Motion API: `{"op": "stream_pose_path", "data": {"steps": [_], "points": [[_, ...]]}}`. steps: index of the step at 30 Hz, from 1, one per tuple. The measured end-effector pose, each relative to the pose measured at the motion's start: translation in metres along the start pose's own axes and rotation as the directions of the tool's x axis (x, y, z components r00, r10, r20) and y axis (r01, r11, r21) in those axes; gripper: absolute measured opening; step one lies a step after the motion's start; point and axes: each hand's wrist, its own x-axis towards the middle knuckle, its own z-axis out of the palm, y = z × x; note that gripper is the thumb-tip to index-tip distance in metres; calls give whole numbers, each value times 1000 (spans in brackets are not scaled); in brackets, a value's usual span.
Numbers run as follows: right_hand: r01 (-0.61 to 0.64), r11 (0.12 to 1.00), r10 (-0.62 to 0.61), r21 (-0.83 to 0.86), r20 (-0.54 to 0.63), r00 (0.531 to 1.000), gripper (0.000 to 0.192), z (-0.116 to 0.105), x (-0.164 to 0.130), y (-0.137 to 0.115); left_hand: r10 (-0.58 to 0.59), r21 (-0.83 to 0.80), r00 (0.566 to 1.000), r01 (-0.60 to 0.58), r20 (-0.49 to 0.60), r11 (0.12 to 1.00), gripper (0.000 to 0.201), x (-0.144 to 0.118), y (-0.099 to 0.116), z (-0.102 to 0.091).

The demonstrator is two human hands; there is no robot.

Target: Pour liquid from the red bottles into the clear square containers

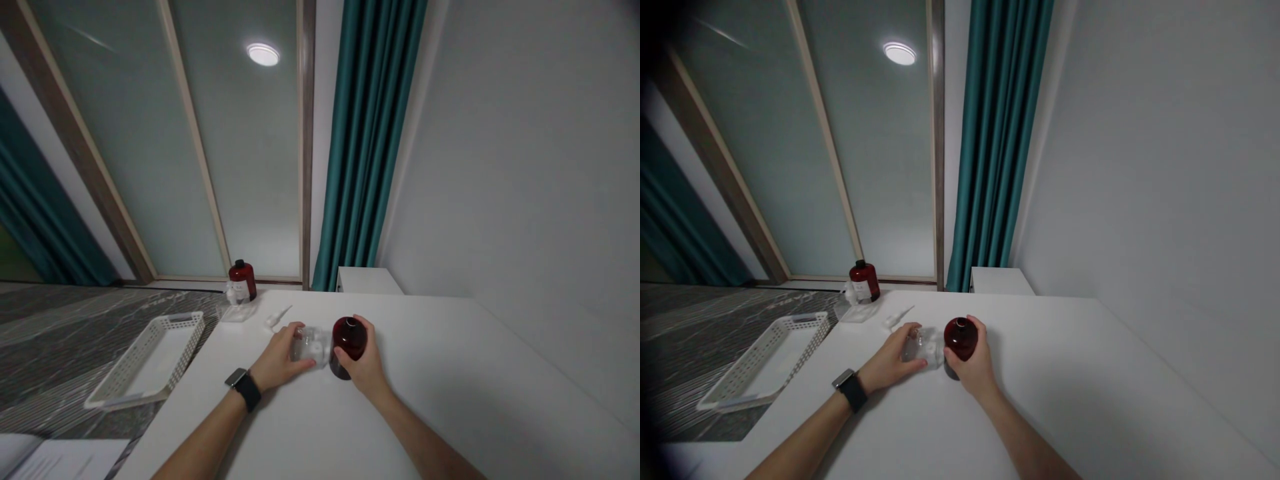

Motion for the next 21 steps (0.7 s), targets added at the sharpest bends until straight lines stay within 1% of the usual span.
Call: {"op": "stream_pose_path", "data": {"steps": [2, 5, 7, 10, 15, 18, 21], "points": [[19, 1000, -19, -24, -11, 1000, 69, 0, 0, 0, -4, 5, 1000, 4, -4, 1000, 65, -1, 1, 0], [46, 997, -46, -63, -7, 999, 68, -5, -1, -2, 10, -37, 999, -9, 30, 999, 70, -2, 4, -1], [70, 993, -68, -91, 26, 997, 68, -12, -3, -4, 34, -70, 998, -30, 59, 997, 74, -2, 6, -4], [101, 986, -87, -134, 106, 991, 70, -24, -5, -9, 55, -88, 996, -49, 65, 995, 79, -3, 7, -8], [85, 974, -47, -209, 178, 983, 68, -36, -2, -17, 78, -112, 996, -73, 39, 991, 76, -5, 13, -15], [64, 968, -7, -243, 230, 973, 67, -37, -1, -22, 103, -106, 994, -99, 32, 989, 76, -8, 19, -17], [46, 965, 17, -259, 237, 971, 68, -33, -2, -27, 126, -81, 991, -123, 33, 989, 77, -9, 22, -17]]}}
